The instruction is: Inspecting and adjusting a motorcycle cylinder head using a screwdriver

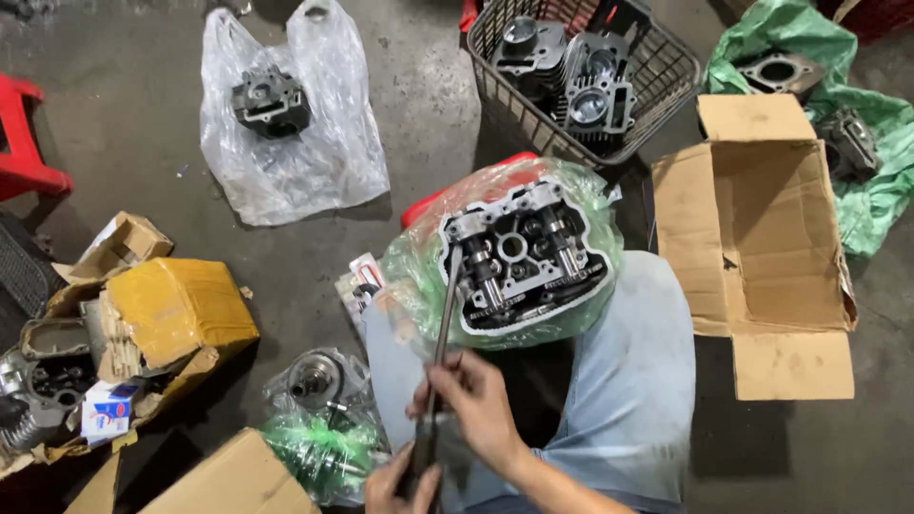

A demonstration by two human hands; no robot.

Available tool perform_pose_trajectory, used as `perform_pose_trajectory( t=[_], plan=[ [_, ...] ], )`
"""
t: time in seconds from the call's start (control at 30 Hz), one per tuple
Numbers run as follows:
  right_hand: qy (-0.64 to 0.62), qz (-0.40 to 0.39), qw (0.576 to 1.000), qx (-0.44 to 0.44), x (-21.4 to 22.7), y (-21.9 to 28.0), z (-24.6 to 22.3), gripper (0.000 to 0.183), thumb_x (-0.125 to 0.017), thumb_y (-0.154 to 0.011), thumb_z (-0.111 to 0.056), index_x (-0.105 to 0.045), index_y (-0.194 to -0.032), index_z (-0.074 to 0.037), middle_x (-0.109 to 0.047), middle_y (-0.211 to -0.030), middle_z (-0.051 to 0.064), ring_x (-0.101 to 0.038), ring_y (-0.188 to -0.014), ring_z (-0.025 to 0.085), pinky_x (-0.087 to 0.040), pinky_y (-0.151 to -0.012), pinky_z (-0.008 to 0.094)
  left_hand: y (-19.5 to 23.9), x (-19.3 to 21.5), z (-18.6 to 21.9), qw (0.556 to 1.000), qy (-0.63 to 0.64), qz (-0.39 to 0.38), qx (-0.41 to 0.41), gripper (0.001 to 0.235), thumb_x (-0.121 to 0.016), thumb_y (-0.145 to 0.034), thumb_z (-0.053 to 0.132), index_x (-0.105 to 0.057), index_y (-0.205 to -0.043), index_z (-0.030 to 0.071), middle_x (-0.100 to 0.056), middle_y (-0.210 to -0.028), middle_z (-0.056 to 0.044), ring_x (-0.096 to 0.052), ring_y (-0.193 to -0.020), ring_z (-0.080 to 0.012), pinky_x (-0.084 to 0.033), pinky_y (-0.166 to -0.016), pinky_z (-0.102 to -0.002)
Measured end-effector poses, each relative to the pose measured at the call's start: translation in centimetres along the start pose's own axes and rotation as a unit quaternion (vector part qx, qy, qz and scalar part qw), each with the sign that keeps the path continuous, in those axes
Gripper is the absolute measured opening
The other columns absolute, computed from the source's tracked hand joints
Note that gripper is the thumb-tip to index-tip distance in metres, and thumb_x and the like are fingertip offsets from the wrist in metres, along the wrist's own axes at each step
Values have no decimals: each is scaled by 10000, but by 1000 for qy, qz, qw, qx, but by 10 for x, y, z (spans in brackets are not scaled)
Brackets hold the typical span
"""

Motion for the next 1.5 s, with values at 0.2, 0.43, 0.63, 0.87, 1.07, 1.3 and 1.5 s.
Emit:
perform_pose_trajectory(
  t=[0.2, 0.43, 0.63, 0.87, 1.07, 1.3, 1.5],
  plan=[
    [-37, -57, 997, 29, 15, 43, -20, 168, -593, -1004, -62, -627, -1113, 61, -715, -815, 161, -759, -735, 304, -589, -688, 340, 29, -56, -42, 985, 74, 79, -131, 496, -766, -621, 260, -802, -1052, 17, -864, -954, -125, -843, -814, -165, -644, -761, -247],
    [253, 128, 944, 169, 119, 64, -162, 344, -649, -900, 18, -739, -1231, 6, -776, -698, 114, -556, -497, 127, -442, -444, 237, -118, -1, 192, 929, -49, 103, -352, 484, -742, -823, 64, -628, -1294, 55, -643, -1349, -161, -646, -1238, -331, -547, -1032, -432],
    [538, 159, 778, 281, 197, 12, -196, 272, -750, -885, -106, -823, -1110, -240, -737, -586, 40, -598, -459, 166, -481, -496, 280, -243, 0, 206, 920, -76, 116, -368, 439, -735, -927, 60, -588, -1335, -12, -588, -1148, -230, -625, -1080, -476, -541, -924, -568],
    [616, 87, 753, 215, 205, -12, -213, 245, -696, -921, -100, -813, -1128, -157, -734, -567, 99, -640, -492, 254, -533, -545, 374, -253, -11, 193, 914, -73, 141, -374, 335, -766, -920, 156, -688, -1241, 101, -565, -1064, -94, -676, -977, -345, -564, -878, -445],
    [612, 70, 768, 176, 202, -16, -221, 231, -677, -947, -195, -810, -1136, -205, -751, -573, 71, -659, -513, 224, -542, -568, 358, -249, -10, 199, 915, -67, 141, -372, 311, -756, -925, 126, -684, -1224, 76, -587, -1037, -141, -668, -946, -392, -546, -865, -474],
    [612, 55, 752, 239, 216, -24, -213, 215, -704, -938, -149, -803, -1128, -158, -744, -577, 68, -686, -520, 237, -537, -543, 347, -245, -11, 203, 916, -64, 146, -367, 307, -762, -925, 128, -698, -1223, 93, -604, -1043, -118, -673, -951, -363, -546, -871, -455],
    [605, 29, 740, 294, 219, -28, -209, 238, -673, -941, -76, -801, -1127, -151, -718, -568, 77, -687, -520, 229, -535, -523, 329, -242, -11, 201, 915, -61, 158, -367, 289, -741, -947, 153, -706, -1228, 96, -610, -1028, -133, -673, -947, -383, -540, -870, -467]
  ],
)
Point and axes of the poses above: each hand's wrist, its own y-axis away from the middle knuckle, its own x-axis out of the back of the hand, z = x × y, the point moved 2 cm from there along -y, towards the middle knuckle
